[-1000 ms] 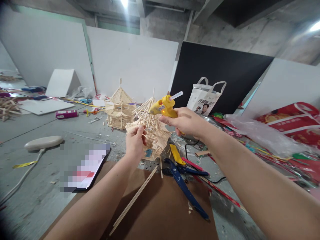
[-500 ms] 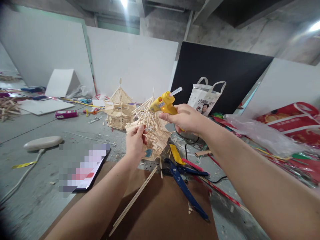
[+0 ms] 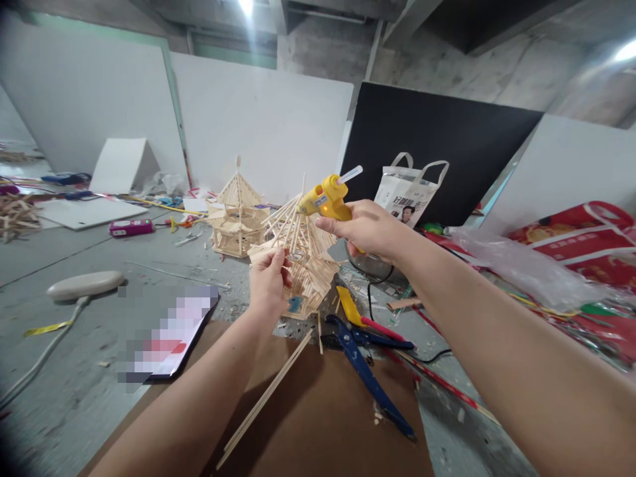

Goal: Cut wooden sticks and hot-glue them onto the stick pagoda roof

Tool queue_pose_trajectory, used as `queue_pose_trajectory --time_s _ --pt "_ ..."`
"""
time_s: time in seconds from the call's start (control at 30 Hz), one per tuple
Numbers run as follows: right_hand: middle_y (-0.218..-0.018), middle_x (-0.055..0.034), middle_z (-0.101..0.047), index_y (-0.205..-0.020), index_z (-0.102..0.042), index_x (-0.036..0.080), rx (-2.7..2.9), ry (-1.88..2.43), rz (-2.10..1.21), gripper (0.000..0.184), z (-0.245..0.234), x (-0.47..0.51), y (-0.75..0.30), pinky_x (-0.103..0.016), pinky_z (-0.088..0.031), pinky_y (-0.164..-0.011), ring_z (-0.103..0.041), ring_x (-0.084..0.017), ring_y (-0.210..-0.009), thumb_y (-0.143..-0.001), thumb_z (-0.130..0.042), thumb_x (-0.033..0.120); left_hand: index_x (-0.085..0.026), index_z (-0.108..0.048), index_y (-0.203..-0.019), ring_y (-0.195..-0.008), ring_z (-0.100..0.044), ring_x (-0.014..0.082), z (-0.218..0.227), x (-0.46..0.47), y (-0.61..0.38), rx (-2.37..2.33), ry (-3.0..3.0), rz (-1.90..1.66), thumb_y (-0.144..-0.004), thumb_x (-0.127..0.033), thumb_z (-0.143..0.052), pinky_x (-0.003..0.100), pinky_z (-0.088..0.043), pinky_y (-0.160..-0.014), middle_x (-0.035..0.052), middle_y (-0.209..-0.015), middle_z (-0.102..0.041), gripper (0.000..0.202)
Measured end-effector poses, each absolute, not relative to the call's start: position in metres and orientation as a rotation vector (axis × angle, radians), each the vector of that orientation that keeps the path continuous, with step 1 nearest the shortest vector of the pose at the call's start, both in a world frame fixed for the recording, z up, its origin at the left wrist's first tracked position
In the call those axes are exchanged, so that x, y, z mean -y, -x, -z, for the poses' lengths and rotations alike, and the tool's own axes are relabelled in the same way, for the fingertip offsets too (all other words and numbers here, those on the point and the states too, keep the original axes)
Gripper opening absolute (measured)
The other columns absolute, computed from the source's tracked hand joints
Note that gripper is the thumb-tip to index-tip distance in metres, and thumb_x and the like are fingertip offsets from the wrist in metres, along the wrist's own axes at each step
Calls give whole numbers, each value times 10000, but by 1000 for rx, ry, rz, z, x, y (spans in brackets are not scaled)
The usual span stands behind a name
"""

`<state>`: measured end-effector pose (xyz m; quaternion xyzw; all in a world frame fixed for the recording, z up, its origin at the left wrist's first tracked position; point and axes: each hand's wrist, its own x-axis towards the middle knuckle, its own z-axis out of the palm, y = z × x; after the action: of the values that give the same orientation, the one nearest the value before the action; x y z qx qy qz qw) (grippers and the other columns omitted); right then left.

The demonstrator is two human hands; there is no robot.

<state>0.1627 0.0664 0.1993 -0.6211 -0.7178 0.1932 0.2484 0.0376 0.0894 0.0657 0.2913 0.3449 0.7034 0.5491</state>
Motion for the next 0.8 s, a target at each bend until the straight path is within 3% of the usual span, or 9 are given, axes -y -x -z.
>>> queue_pose_trajectory --time_s 0.4,0.8 --pt "-422 40 -449 -828 -539 154 1958 1621 -515 440 -196 -71 -172 -198 -283 -343 -409 -68 -344 -658 -544 560 -137 -493 -643 -285 -323 7 -66 -90 -35 -833 -711 -1646 -674 -357 -540 154 -248 -292 -65 -502 -454 227" --pt "-405 39 -446 -703 -520 150 1790 1572 -584 407 -193 -57 -175 -192 -321 -366 -404 -53 -332 -669 -534 555 -125 -508 -617 -293 -341 15 -70 -90 -32 -782 -758 -1614 -665 -330 -560 166 -267 -298 -40 -516 -500 217"
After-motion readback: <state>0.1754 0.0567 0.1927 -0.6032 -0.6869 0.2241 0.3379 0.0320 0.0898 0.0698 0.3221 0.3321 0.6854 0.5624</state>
